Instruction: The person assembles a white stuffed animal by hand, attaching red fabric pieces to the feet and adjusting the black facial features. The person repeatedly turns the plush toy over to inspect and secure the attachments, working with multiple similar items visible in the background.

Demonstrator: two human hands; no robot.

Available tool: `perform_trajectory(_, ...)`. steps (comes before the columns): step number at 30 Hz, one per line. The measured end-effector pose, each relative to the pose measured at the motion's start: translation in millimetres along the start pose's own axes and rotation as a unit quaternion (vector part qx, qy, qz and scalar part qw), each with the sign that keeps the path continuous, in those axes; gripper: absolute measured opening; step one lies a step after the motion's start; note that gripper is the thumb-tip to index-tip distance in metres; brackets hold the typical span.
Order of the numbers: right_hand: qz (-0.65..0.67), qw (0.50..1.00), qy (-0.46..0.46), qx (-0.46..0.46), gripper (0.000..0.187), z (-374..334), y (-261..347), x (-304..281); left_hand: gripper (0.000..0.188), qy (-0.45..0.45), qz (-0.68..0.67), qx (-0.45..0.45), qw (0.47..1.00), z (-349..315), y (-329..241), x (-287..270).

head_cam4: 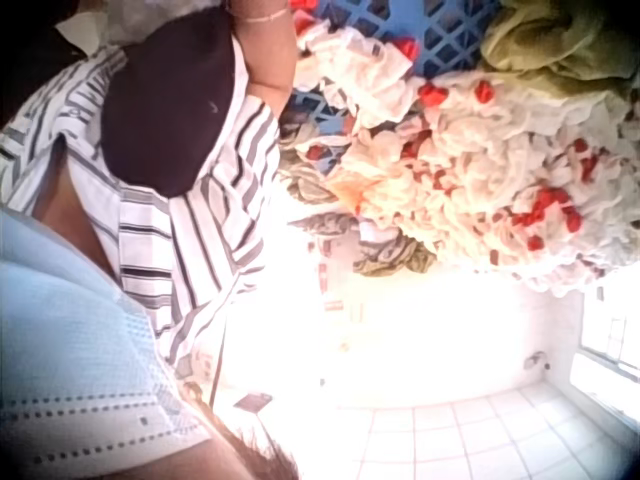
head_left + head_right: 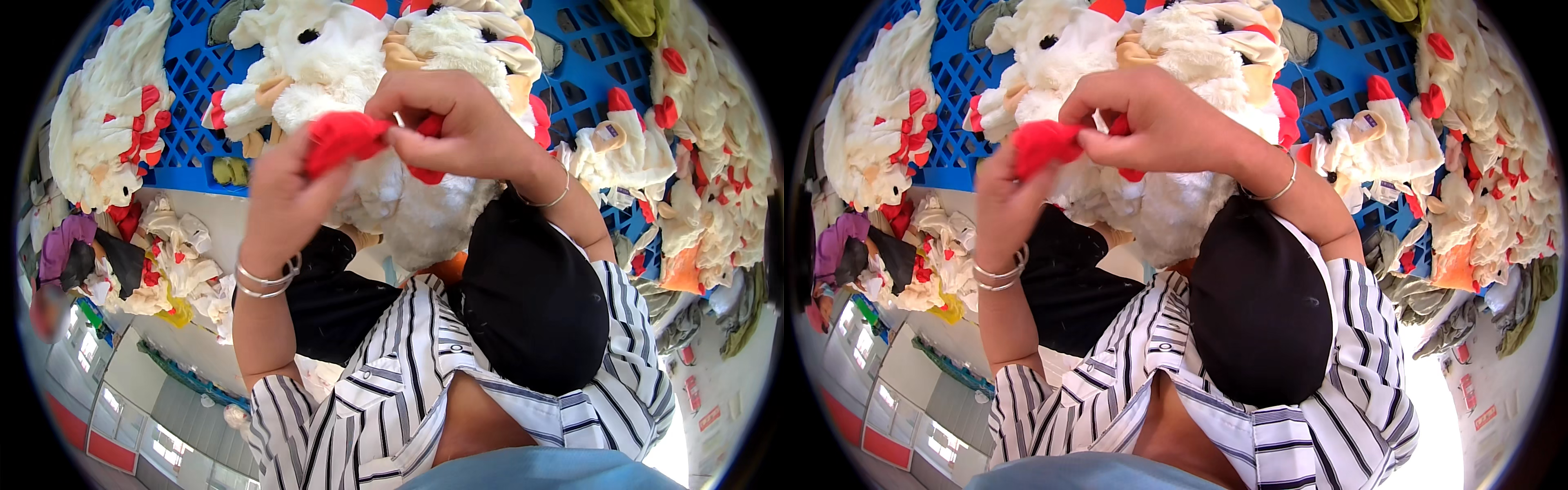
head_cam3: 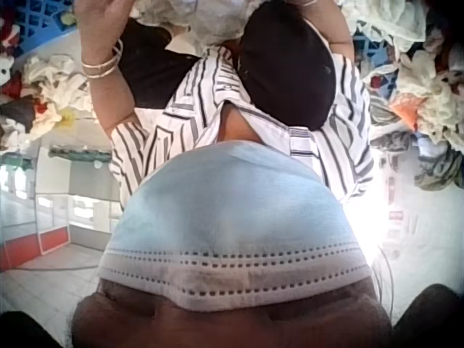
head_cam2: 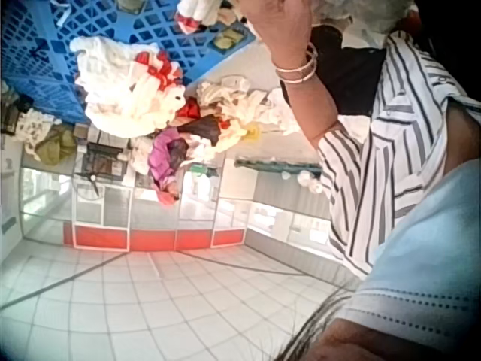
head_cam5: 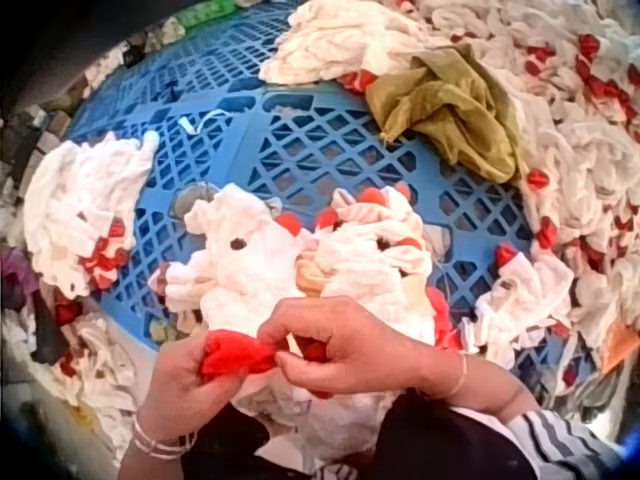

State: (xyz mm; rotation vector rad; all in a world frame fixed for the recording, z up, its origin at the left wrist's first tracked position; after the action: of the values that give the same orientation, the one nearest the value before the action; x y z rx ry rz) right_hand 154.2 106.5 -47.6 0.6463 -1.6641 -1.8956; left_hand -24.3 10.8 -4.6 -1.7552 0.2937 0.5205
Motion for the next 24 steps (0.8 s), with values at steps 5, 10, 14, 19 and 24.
perform_trajectory(5,0.039,0.966,-0.241,0.082,0.018,5.5,-42.9,-75.5,0.036,-0.459,-0.26,-0.04,0.849,-13.4,37.2,-112.6)
perform_trajectory(10,-0.065,0.986,-0.145,0.055,0.022,10.5,-24.7,-70.9,0.044,-0.452,-0.253,-0.054,0.854,-17.8,11.1,-92.0)
perform_trajectory(14,-0.115,0.987,0.078,0.084,0.056,14.5,0.0,-9.5,0.041,-0.329,-0.294,-0.065,0.895,-49.8,49.6,-57.5)
perform_trajectory(19,-0.064,0.983,0.174,-0.003,0.039,-0.8,-13.9,49.8,0.059,-0.043,-0.149,0.075,0.985,-22.1,11.0,-22.7)
perform_trajectory(24,-0.21,0.975,-0.072,-0.022,0.026,20.7,-52.3,-31.7,0.033,-0.096,-0.335,-0.034,0.937,-7.6,7.7,-24.2)
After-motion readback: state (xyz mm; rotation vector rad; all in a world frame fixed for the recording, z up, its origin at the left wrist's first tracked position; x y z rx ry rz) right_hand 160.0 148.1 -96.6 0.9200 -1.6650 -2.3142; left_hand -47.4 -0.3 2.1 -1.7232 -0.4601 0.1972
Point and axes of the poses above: each hand's wrist, its own z-axis towards the middle knuckle, its own x-axis out of the palm, y = z × x, the point moved 2 cm from there along z, towards the middle knuckle, and after that the axes turned 11 degrees about -y, right-handed, at the moved point
